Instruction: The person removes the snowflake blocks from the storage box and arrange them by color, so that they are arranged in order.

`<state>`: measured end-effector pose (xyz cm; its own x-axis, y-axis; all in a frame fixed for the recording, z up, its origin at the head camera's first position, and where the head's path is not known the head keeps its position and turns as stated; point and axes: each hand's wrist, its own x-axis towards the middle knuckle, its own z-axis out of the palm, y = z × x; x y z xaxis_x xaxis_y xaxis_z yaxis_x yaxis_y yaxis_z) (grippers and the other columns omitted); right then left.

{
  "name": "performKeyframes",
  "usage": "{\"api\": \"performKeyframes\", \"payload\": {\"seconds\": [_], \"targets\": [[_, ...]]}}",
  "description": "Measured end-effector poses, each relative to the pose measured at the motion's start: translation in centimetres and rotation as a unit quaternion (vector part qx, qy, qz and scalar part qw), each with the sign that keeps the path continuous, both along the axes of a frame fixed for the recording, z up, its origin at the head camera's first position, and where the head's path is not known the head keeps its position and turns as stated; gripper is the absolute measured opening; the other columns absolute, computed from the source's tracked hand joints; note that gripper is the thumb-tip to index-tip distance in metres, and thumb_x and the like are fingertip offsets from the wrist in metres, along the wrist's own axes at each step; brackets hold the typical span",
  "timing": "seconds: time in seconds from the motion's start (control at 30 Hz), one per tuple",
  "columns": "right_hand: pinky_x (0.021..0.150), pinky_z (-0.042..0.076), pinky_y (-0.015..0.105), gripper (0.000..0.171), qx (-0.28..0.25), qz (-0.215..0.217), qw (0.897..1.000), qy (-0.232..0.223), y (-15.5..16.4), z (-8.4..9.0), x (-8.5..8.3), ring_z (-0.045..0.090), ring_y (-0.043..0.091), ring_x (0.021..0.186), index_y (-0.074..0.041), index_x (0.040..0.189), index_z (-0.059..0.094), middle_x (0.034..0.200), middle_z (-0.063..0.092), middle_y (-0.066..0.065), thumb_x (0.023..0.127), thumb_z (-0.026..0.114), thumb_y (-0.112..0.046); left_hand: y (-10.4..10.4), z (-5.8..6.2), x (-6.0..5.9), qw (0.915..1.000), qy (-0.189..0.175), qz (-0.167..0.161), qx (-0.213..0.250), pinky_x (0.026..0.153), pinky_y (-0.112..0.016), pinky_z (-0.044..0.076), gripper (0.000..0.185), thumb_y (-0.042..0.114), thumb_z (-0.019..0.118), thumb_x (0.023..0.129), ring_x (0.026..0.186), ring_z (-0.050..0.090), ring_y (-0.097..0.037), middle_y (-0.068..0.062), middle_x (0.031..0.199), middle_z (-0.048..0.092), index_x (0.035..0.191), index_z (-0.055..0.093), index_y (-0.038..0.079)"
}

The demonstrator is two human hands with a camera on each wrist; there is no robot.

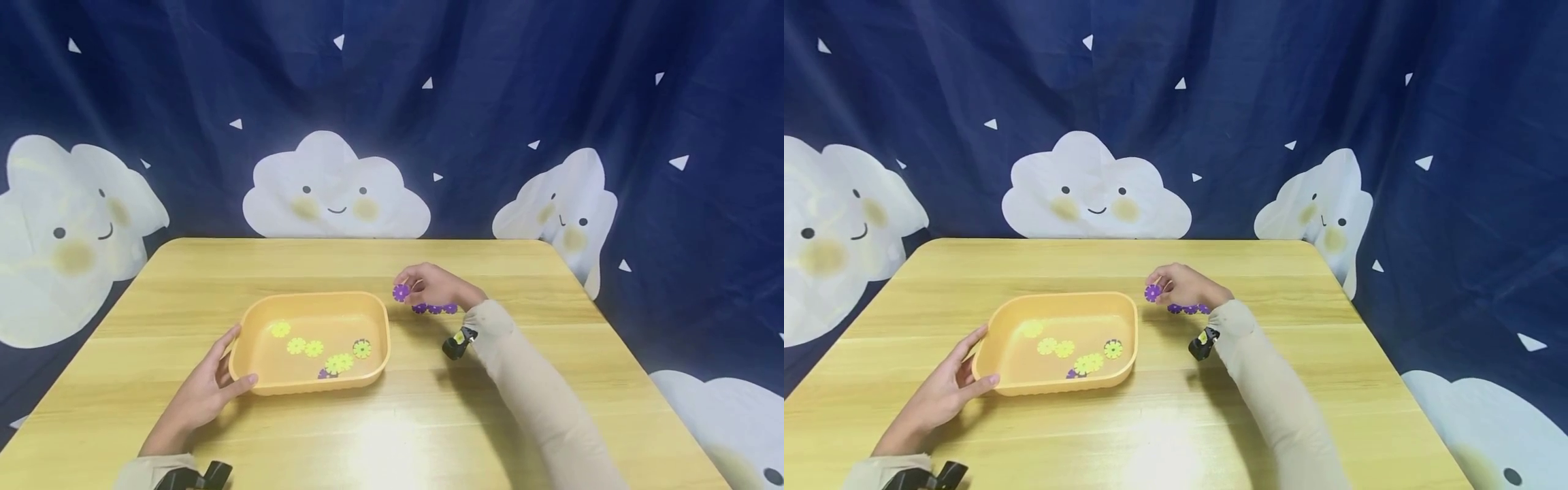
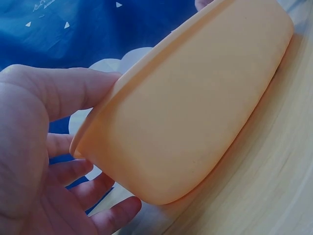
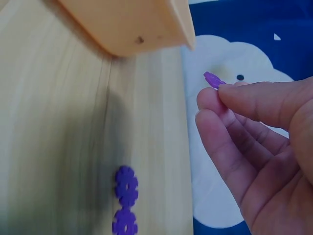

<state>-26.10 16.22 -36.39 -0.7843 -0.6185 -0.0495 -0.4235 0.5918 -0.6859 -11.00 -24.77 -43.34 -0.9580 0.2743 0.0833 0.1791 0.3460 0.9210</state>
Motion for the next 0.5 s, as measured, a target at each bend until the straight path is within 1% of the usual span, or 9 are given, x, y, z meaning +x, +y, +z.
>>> {"api": "performKeyframes", "payload": {"seconds": [0.13,0.23,0.33,0.4,0.5], "targets": [[0.092,0.052,0.034,0.032,-0.009,-0.001,1.000,-0.018,1.1,-0.9,0.4,0.064,0.021,0.095,0.000,0.113,0.064,0.094,0.068,0.006,0.082,0.071,0.005,-0.2,-0.4,0.4,0.9997,-0.006,0.001,-0.022,0.087,-0.013,0.044,0.093,0.010,0.067,0.092,0.128,0.034,-0.055,-0.039,0.150,0.017,0.154,-0.001,0.001],[0.092,0.052,0.036,0.032,-0.012,-0.009,1.000,-0.025,2.0,-1.3,0.6,0.064,0.021,0.092,0.001,0.112,0.064,0.092,0.068,0.006,0.082,0.071,0.004,-0.3,-0.6,0.6,0.9994,-0.002,-0.001,-0.035,0.088,-0.012,0.043,0.093,0.011,0.067,0.092,0.128,0.035,-0.054,-0.040,0.148,0.019,0.153,-0.001,-0.001],[0.091,0.052,0.038,0.032,-0.020,-0.033,0.999,-0.024,3.0,-1.4,0.4,0.064,0.022,0.091,0.000,0.112,0.064,0.091,0.067,0.007,0.081,0.070,0.006,-0.1,-0.4,0.3,0.9992,0.005,0.002,-0.040,0.089,-0.008,0.038,0.093,0.013,0.067,0.092,0.130,0.033,-0.054,-0.038,0.150,0.018,0.154,-0.001,0.000],[0.088,0.053,0.038,0.033,-0.026,-0.049,0.998,-0.030,3.6,-1.4,0.3,0.063,0.024,0.091,0.000,0.112,0.064,0.091,0.066,0.009,0.081,0.070,0.006,0.0,-0.3,0.0,0.9991,0.007,0.004,-0.043,0.089,-0.006,0.036,0.093,0.014,0.067,0.092,0.130,0.032,-0.054,-0.037,0.150,0.018,0.154,-0.001,0.001],[0.080,0.056,0.037,0.032,-0.029,-0.063,0.997,-0.043,4.6,-1.5,0.2,0.064,0.023,0.089,0.000,0.113,0.063,0.091,0.066,0.010,0.082,0.070,0.005,0.1,-0.2,-0.2,0.9992,0.004,0.003,-0.041,0.089,-0.006,0.036,0.094,0.013,0.068,0.092,0.130,0.031,-0.056,-0.037,0.151,0.017,0.155,-0.001,0.002]]}}
